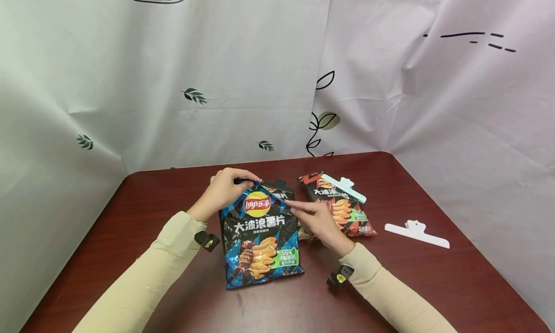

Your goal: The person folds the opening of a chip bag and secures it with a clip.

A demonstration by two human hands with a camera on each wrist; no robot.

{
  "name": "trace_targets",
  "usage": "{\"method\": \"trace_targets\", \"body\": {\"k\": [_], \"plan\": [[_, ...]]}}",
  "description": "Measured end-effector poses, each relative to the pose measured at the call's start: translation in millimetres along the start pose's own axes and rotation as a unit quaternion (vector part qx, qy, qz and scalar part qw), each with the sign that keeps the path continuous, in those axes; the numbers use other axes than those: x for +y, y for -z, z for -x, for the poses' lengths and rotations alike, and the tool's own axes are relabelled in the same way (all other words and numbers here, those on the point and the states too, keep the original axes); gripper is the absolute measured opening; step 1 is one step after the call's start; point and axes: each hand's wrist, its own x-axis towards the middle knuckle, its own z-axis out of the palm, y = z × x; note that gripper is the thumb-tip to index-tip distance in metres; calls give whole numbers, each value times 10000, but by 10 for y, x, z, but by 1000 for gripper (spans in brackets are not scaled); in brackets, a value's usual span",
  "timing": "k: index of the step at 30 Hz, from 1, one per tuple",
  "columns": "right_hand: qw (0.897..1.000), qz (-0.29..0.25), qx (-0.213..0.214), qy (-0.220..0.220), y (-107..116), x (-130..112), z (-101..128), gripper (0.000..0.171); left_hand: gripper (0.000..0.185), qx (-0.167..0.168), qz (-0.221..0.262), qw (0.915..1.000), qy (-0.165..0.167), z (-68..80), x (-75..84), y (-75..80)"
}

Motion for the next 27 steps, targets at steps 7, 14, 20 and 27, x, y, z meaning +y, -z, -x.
{"method": "trace_targets", "body": {"k": [7,14,20,27], "plan": [[9999,-98,-75,-27,15,2,0,28,22,-218,165,9994,200,4,10,10],[9999,-98,-24,-99,15,6,8,26,27,-393,397,9977,383,14,9,9],[9998,-157,-32,-85,27,18,20,25,26,-438,477,9977,207,23,-9,-8],[9988,-112,-84,-470,40,-8,34,25,26,-419,377,9983,111,27,-20,-25]]}}
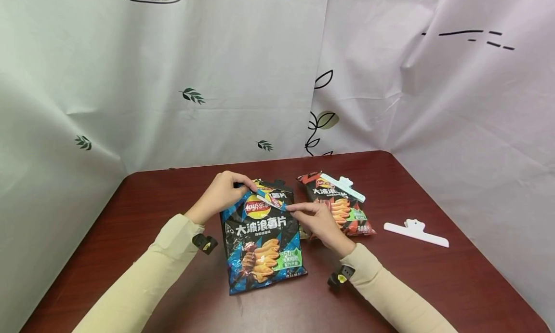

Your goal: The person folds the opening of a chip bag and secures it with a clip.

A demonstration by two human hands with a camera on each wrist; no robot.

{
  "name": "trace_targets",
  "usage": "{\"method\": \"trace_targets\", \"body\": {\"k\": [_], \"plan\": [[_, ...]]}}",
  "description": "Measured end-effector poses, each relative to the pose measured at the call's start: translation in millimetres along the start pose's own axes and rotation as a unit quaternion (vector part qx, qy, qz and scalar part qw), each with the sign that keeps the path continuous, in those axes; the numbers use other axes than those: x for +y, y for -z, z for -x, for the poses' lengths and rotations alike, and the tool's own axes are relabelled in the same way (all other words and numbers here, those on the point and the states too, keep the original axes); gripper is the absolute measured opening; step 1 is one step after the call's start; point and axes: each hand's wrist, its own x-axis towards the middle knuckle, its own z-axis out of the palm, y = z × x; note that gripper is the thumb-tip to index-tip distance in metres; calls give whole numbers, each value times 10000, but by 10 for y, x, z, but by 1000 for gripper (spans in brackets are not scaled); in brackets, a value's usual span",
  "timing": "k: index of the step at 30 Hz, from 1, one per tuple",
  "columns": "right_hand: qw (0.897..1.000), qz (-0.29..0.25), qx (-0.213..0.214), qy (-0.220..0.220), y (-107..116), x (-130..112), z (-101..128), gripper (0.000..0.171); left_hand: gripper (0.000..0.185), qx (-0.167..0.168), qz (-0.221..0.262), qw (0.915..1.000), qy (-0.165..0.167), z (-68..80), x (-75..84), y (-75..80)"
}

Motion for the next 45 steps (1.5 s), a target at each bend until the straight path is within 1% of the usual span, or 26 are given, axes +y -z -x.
{"method": "trace_targets", "body": {"k": [4,7,14,19,23,29,31,37,42,45], "plan": [[9998,86,-42,-159,-9,-112,40,26,26,-16,-18,10000,13,-6,-3,-2],[9995,170,-71,-241,-6,-141,48,26,26,-48,11,10000,20,-6,-10,-3],[9991,258,-97,-324,22,17,-11,27,20,-98,136,9995,256,1,-34,-21],[9989,302,-120,-336,38,43,-10,28,12,9,59,9998,178,8,-45,-38],[9982,385,-182,-418,55,42,-3,32,11,52,98,9999,73,9,-65,-58],[9981,531,-170,-251,54,50,-5,29,16,69,57,9999,45,8,-87,-75],[9985,483,-129,-200,46,52,-7,27,18,49,49,10000,12,7,-83,-80],[9985,509,-69,-182,37,54,-16,23,17,-19,56,10000,-52,20,-58,-82],[9962,814,-197,-222,74,35,-16,22,18,-33,25,10000,-19,29,-49,-87],[9931,1112,-360,-65,118,6,-14,21,17,1,11,10000,-27,30,-50,-91]]}}
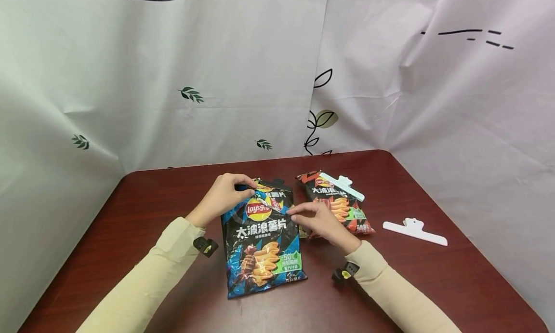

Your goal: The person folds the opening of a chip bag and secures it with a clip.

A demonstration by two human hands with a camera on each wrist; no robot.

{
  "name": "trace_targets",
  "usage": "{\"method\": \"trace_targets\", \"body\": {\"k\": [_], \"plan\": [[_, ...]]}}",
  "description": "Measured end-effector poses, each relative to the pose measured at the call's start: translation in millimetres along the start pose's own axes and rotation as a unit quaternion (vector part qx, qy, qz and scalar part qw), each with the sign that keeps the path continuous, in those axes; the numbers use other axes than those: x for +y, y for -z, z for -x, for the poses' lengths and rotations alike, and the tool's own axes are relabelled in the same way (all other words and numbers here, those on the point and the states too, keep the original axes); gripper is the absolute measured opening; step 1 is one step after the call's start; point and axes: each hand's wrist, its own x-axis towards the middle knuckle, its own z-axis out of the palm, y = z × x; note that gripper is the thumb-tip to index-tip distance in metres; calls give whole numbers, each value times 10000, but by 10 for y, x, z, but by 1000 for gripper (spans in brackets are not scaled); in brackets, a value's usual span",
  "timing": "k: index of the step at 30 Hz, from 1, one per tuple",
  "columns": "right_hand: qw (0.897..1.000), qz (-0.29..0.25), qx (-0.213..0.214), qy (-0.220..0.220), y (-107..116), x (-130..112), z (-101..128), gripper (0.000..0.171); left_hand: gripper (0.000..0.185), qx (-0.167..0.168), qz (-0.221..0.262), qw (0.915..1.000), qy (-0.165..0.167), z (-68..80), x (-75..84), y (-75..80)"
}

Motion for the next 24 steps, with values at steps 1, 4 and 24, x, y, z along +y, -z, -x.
{"method": "trace_targets", "body": {"k": [1,4,24], "plan": [[9999,116,-42,104,19,-4,1,21,17,10,-5,10000,-9,1,1,0],[9987,293,-183,365,73,-26,5,22,17,31,4,10000,5,5,4,0],[9841,1636,-134,678,639,-247,110,26,14,25,33,9999,105,27,-1,-10]]}}
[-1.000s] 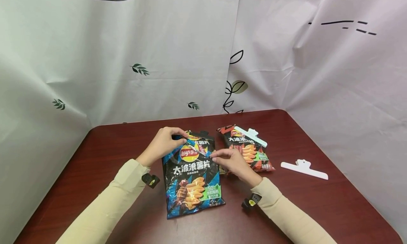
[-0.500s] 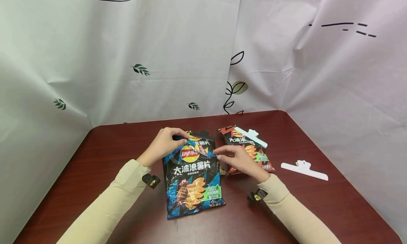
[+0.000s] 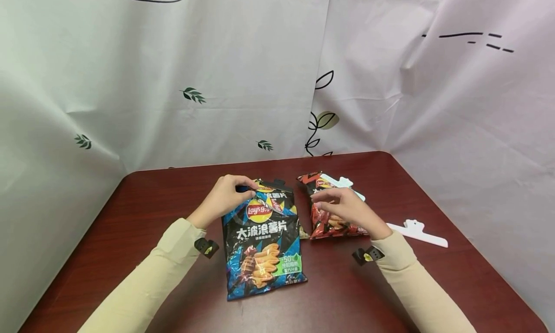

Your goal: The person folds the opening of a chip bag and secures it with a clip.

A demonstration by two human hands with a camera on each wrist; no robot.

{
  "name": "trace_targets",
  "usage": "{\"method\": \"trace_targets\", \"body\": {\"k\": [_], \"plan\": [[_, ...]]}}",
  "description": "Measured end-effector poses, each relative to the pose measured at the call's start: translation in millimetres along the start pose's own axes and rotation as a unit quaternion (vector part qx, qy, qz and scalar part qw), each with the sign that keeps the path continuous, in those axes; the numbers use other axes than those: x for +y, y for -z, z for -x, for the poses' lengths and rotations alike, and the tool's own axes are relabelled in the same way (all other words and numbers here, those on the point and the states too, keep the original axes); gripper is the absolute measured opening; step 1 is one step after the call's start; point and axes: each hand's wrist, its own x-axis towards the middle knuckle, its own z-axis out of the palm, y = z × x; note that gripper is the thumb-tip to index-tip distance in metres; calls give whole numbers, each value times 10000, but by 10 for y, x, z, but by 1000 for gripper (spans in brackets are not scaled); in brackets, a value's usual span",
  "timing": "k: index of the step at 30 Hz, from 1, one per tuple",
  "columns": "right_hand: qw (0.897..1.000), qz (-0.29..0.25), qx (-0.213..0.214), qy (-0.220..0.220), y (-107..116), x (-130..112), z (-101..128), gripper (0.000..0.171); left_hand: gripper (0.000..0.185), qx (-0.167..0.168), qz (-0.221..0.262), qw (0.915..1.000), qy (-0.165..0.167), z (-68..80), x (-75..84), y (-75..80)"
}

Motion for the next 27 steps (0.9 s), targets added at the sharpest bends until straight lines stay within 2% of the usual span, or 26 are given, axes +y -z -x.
{"method": "trace_targets", "body": {"k": [5,12,19,23,27], "plan": [[9984,547,156,74,101,51,40,26,15,3,-6,10000,-57,8,0,8],[9957,841,378,-130,247,138,132,26,16,16,-31,10000,-88,16,-10,7],[9824,1743,664,-89,411,220,235,25,16,46,-34,10000,-66,23,-15,1],[9763,2059,584,-315,512,282,299,27,17,39,-24,10000,-88,21,-23,-3],[9740,2148,415,-598,614,367,380,30,17,34,-32,9999,-99,26,-30,-7]]}}
